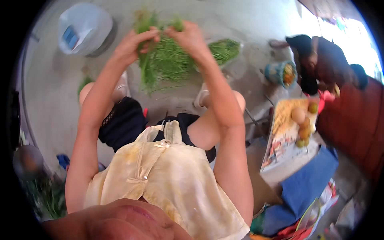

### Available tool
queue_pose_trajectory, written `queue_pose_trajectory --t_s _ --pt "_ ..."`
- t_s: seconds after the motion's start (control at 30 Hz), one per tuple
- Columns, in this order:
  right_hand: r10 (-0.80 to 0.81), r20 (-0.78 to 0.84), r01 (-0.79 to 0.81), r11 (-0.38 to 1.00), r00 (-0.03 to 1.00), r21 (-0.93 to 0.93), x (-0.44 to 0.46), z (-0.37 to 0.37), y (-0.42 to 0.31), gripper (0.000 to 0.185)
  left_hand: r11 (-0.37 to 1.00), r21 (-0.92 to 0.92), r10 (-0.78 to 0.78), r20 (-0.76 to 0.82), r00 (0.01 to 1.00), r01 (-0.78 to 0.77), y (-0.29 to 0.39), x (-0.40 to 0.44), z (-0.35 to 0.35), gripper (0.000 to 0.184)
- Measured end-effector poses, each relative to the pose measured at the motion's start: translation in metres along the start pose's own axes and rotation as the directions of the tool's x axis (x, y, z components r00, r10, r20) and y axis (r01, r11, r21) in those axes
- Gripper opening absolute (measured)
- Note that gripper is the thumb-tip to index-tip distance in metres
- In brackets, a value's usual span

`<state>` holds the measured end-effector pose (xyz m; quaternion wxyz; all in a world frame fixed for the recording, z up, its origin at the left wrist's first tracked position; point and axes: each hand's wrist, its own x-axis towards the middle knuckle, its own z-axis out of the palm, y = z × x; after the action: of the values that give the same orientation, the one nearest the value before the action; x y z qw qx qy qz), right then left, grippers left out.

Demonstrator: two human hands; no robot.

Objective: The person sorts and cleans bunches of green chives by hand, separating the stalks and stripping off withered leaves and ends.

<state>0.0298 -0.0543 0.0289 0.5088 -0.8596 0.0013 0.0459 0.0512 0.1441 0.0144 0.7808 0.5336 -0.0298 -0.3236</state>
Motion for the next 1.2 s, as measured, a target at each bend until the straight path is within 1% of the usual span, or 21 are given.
queue_pose_trajectory --t_s 0.07,0.1,0.13,0.2,0.23,0.27,0.33,0.43,0.47,0.57,0.6,0.67,0.7,0.77,0.87,0.97,1.0,1.07,1.13,1.17,1.2 --pt "-0.014 -0.008 0.014 0.999 1.000 -0.047 -0.005 0.001 0.001 0.017 1.000 0.019 -0.020 -0.077 0.997 0.021 0.004 -0.002 0.004 0.022" --pt "-0.064 -0.037 0.064 0.998 0.997 -0.004 -0.008 0.000 0.001 0.016 0.999 0.023 -0.022 -0.108 0.994 0.024 0.003 -0.001 0.008 0.023" --pt "-0.157 -0.099 0.162 0.985 0.983 0.052 -0.007 0.002 0.007 0.016 0.999 0.038 -0.030 -0.141 0.990 0.035 0.003 0.000 0.009 0.023" --pt "-0.011 -0.103 0.033 0.975 0.995 0.221 -0.007 -0.003 -0.008 0.018 1.000 -0.002 -0.018 -0.072 0.997 0.017 -0.003 0.009 0.001 0.023" --pt "0.001 -0.090 0.030 0.938 0.996 0.345 -0.011 -0.002 -0.012 0.018 0.999 -0.010 -0.033 -0.067 0.997 0.033 -0.003 0.008 0.003 0.022" --pt "0.000 -0.071 0.033 0.886 0.997 0.463 -0.012 0.001 -0.016 0.018 0.999 -0.017 -0.046 -0.070 0.997 0.045 -0.002 0.007 0.007 0.021" --pt "-0.102 -0.019 0.094 0.807 0.995 0.584 -0.010 0.010 -0.011 0.014 0.999 -0.007 -0.038 -0.061 0.997 0.038 0.000 0.005 0.019 0.021" --pt "-0.051 -0.047 0.069 0.803 0.998 0.592 -0.018 0.006 -0.014 0.009 1.000 0.008 -0.017 -0.045 0.999 0.017 -0.007 0.006 0.021 0.021" --pt "-0.051 -0.097 0.103 0.749 0.994 0.655 -0.018 0.007 -0.011 0.010 1.000 0.015 -0.009 -0.041 0.999 0.010 -0.010 0.007 0.020 0.021" --pt "-0.087 -0.224 0.191 0.846 0.971 0.498 -0.016 -0.010 -0.013 0.014 1.000 -0.003 -0.010 -0.006 1.000 0.010 -0.007 0.007 0.022 0.023" --pt "-0.052 -0.175 0.144 0.809 0.983 0.570 -0.016 -0.014 -0.013 0.015 1.000 0.011 -0.020 -0.012 1.000 0.020 -0.006 0.006 0.025 0.025" --pt "0.012 -0.068 0.039 0.715 0.998 0.698 -0.018 -0.019 -0.011 0.017 0.993 -0.097 -0.061 0.039 0.997 0.064 -0.005 0.005 0.028 0.027" --pt "0.000 -0.036 0.025 0.702 0.999 0.711 -0.018 -0.019 -0.009 0.017 0.985 -0.148 -0.079 0.065 0.995 0.088 -0.005 0.005 0.027 0.028" --pt "-0.026 0.027 -0.002 0.681 0.999 0.732 -0.018 -0.017 -0.008 0.018 0.984 -0.157 -0.064 0.108 0.992 0.080 -0.008 0.004 0.024 0.029" --pt "-0.045 0.043 -0.005 0.630 0.998 0.777 -0.025 -0.015 -0.013 0.020 0.980 -0.183 -0.058 0.127 0.990 0.081 -0.011 0.005 0.024 0.026" --pt "0.051 -0.044 0.012 0.508 0.998 0.861 -0.028 -0.024 -0.017 0.020 0.986 -0.149 -0.065 0.102 0.993 0.080 -0.013 0.006 0.020 0.023" --pt "0.111 -0.117 0.042 0.523 0.987 0.851 -0.027 -0.032 -0.017 0.021 0.989 -0.126 -0.061 0.093 0.994 0.072 -0.014 0.009 0.020 0.022" --pt "0.227 -0.258 0.094 0.552 0.939 0.829 -0.028 -0.056 -0.011 0.021 0.990 -0.112 -0.079 0.087 0.993 0.089 -0.014 0.011 0.022 0.021" --pt "0.351 -0.404 0.187 0.514 0.844 0.837 -0.020 -0.089 0.015 0.024 0.990 -0.093 -0.100 0.072 0.992 0.107 -0.019 0.017 0.019 0.020" --pt "0.470 -0.500 0.196 0.556 0.728 0.808 -0.018 -0.110 0.027 0.026 0.987 -0.105 -0.112 0.074 0.991 0.120 -0.019 0.019 0.020 0.020" --pt "0.571 -0.580 0.191 0.596 0.581 0.780 -0.020 -0.134 0.040 0.027 0.983 -0.119 -0.129 0.077 0.989 0.138 -0.020 0.022 0.020 0.020"
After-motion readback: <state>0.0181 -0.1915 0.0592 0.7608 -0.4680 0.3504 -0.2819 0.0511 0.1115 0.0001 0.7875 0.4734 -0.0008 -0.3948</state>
